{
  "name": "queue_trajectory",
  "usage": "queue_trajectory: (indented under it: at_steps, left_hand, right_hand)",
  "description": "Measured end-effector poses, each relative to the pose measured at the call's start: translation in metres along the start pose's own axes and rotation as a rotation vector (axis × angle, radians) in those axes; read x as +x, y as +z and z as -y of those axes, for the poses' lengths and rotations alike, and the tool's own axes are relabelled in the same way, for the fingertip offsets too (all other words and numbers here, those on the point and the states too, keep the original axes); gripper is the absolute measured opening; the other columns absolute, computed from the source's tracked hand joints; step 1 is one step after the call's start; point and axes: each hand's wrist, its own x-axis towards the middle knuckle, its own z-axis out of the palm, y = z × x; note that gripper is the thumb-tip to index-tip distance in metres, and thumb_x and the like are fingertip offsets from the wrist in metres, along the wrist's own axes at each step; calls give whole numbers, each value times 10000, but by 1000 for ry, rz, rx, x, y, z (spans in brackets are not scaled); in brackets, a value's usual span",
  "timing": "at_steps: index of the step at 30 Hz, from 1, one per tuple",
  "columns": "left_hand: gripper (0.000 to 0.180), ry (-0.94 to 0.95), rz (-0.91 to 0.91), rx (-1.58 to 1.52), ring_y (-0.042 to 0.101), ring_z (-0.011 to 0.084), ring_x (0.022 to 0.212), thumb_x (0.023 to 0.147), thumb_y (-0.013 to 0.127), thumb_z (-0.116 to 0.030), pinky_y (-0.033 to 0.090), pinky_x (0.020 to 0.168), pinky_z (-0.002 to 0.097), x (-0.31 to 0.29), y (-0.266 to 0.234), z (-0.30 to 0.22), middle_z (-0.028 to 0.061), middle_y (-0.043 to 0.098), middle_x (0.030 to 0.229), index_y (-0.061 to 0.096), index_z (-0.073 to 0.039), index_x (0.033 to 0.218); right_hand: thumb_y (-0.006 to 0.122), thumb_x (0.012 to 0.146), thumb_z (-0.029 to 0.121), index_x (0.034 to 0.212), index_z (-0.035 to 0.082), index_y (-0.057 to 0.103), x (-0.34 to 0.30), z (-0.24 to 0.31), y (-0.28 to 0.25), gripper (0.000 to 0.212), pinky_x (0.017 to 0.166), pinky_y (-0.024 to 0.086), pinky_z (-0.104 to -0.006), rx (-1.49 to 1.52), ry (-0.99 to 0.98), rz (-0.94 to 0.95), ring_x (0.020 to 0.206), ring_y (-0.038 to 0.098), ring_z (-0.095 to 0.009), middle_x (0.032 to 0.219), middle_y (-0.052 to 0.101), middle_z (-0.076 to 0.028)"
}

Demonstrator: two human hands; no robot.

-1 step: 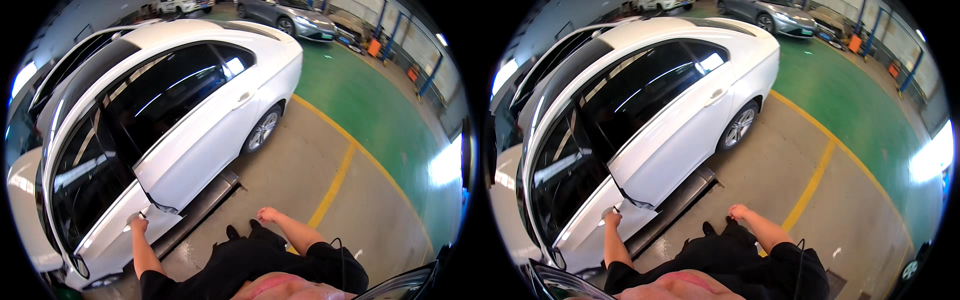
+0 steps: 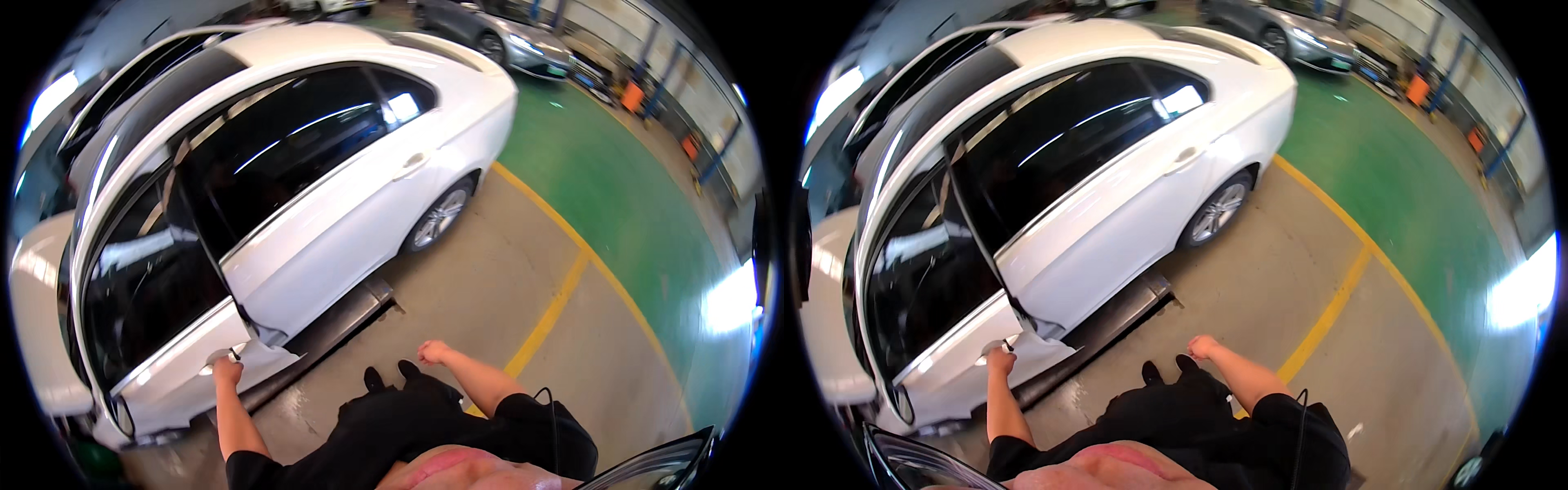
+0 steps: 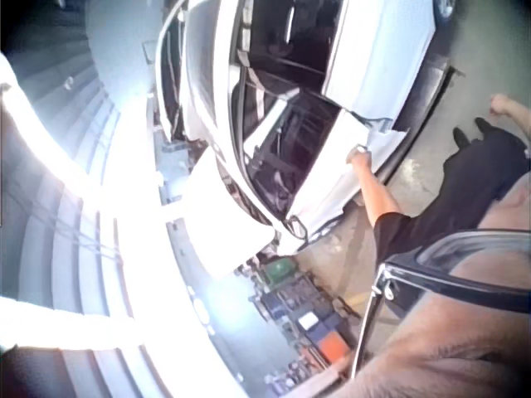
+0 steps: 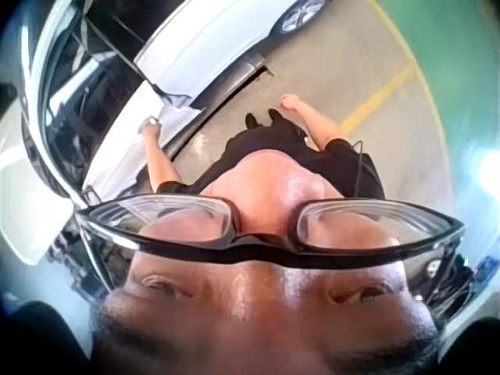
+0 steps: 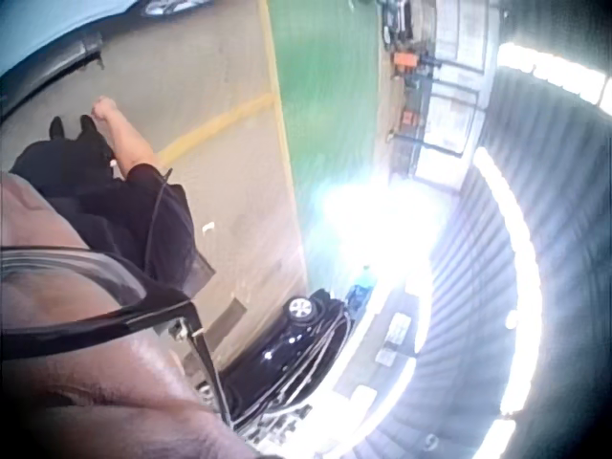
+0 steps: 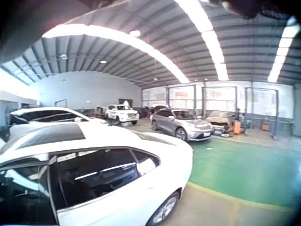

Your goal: The person pours engine oil from a blue bottle into the engine of a white car with the hood open. After pouring, they wipe the engine area with a white cloth and then enter the vehicle.

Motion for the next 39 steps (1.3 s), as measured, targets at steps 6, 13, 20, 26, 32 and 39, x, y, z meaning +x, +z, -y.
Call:
queue_trajectory:
  at_steps: [6, 13, 20, 26, 32, 39]
  left_hand:
    - [419, -218, 48, 69, 694, 437, 1187, 858, 719, -204, 563, 1023, 531, -204, 3, 34, 187, 709, 1383, 728, -64, 1253]
    - [495, -800, -348, -150, 606, 363, 1392, 1013, 615, -144, 534, 1121, 481, -544, 105, 135, 192, 604, 1562, 597, -25, 1494]
    - [556, -1003, -1550, -1428, 551, 321, 1456, 1151, 490, -361, 420, 1242, 504, -607, 149, 89, 104, 560, 1612, 469, -47, 1609]
    - [637, -1021, -2536, -1410, 522, 347, 1470, 1102, 450, -458, 441, 1228, 554, -497, 129, 167, 197, 526, 1631, 583, -19, 1543]
    - [660, -1380, -2664, -1211, 599, 374, 1392, 1063, 486, -495, 491, 1173, 588, -508, 122, 253, 212, 621, 1529, 661, 10, 1450]
    - [626, -1372, -2690, -1166, 633, 385, 1360, 1059, 532, -446, 520, 1152, 600, -523, 147, 327, 216, 646, 1503, 649, 30, 1450]
  right_hand:
    - [645, 970, 269, 1042, 135, 820, 121, 16, 1, 232, 741, 613, -413, -559, -124, 303, 851, 779, -219, 983, 820, -65]
    - [709, 933, 183, 1137, 185, 814, 165, 119, 115, 229, 792, 625, -414, -1428, -791, 650, 891, 765, -266, 1111, 807, -48]
    - [725, 964, 160, 1290, 61, 752, 145, 244, 241, 341, 725, 625, -338, -707, -69, 710, 852, 750, -166, 1034, 784, -76]
    - [737, 956, 147, 1232, 58, 747, 222, 339, 415, 290, 672, 610, -333, -841, -147, 798, 763, 736, -163, 959, 779, -72]
    - [718, 983, 116, 1206, 47, 738, 249, 459, 582, 234, 668, 593, -328, -889, -326, 837, 753, 712, -157, 933, 767, -73]
    - [689, 1021, 115, 1303, -8, 714, 122, 582, 707, 308, 892, 597, -331, -736, -742, 1209, 917, 725, -167, 1048, 781, -94]
